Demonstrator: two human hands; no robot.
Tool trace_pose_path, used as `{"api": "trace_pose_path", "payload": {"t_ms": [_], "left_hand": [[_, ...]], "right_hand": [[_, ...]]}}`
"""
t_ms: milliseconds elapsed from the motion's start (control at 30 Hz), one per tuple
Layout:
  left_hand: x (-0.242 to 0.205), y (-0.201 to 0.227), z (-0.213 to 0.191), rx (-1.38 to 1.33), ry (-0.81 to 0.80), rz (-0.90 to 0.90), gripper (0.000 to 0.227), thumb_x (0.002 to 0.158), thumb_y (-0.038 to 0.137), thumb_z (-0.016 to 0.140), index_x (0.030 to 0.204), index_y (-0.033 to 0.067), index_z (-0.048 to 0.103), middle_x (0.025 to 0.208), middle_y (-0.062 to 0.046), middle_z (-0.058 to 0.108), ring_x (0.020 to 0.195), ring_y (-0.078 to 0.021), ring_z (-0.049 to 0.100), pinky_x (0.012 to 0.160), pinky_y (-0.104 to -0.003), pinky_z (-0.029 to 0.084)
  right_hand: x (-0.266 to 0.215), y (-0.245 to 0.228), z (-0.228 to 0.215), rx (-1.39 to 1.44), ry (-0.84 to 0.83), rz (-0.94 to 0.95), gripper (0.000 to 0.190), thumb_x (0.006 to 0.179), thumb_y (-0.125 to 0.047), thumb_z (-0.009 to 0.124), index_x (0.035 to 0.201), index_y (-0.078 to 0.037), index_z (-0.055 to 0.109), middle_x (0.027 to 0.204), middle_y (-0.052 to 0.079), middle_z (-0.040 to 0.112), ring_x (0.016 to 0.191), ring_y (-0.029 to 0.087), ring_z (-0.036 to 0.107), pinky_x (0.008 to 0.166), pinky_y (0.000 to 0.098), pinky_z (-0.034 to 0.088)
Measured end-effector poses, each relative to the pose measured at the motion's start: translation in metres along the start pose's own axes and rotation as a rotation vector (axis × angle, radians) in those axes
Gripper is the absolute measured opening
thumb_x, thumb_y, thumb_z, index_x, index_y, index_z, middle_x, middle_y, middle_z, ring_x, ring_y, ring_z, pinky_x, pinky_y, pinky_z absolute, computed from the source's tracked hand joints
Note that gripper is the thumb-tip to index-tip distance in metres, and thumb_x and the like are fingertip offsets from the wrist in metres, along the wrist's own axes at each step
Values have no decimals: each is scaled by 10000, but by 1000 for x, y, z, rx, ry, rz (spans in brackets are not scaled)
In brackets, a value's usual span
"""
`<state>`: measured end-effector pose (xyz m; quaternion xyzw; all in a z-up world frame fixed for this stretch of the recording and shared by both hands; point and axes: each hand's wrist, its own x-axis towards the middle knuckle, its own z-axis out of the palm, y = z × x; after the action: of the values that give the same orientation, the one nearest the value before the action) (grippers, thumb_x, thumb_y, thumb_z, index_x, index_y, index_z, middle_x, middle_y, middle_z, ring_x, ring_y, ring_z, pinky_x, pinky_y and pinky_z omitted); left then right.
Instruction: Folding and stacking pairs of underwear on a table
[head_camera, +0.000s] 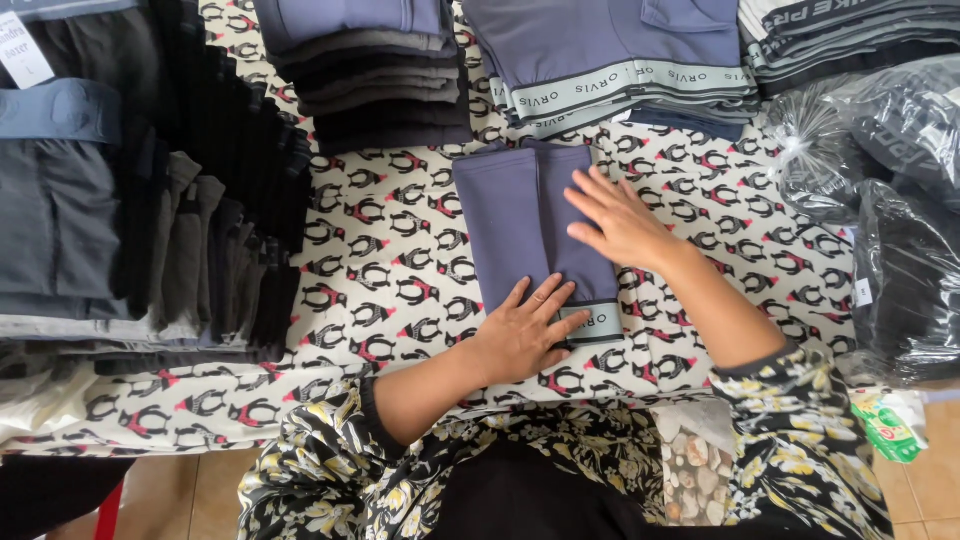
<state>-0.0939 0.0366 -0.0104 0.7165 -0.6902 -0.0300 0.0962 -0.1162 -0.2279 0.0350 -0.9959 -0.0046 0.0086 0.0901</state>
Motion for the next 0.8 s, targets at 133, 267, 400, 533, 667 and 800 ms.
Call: {"api": "trace_pose_path", "payload": {"t_ms": [133,267,400,533,667,800], "left_hand": [[1,1,-5,28,4,4,684,966,549,492,1558,251,322,1636,-147,248,1572,-349,104,1211,-608,161],[-1,2,-4,3,117,1,703,902,437,525,1517,168,318,1608,-162,289,1578,-340,108,1212,-585,180],[0,0,-1,-37,216,7,636,810,367,647,1349,112,428,1579,-158,315,1566,-364,152,1181,-551,269],[-7,-1,0,-54,481,85,411,770,292,774,1077,120,562,1355,-132,470,1406,-362,398,1093,-498,355],[-19,-6,7,-18,512,120,484,777,361,794,1192,165,639,1159,-78,508,1101,-288,505,897,-415,390],[-35,-12,-17,-22,464,229,506,820,242,787,1295,127,654,1111,-76,587,1042,-269,550,848,-372,395]], "right_hand": [[-30,-34,-9,73,-127,-14,693,1018,-657,272,1600,-283,300,1695,66,188,1549,291,126,1221,585,134],[-56,-31,14,51,-125,-116,648,1041,-549,350,1602,-230,296,1697,97,180,1536,345,154,1190,607,187],[-61,-22,25,0,-41,-153,652,1027,-542,414,1587,-223,320,1693,95,198,1528,351,201,1162,622,260],[-69,-25,34,-6,310,-302,454,980,-456,591,1337,-176,604,1467,58,533,1374,290,494,1077,497,425],[-86,-37,36,226,372,-435,309,921,-494,694,1014,-199,709,1030,-41,633,960,186,646,806,352,554],[-93,-50,29,131,376,-535,261,923,-501,690,914,-242,717,977,-70,631,897,164,616,738,314,541]]}}
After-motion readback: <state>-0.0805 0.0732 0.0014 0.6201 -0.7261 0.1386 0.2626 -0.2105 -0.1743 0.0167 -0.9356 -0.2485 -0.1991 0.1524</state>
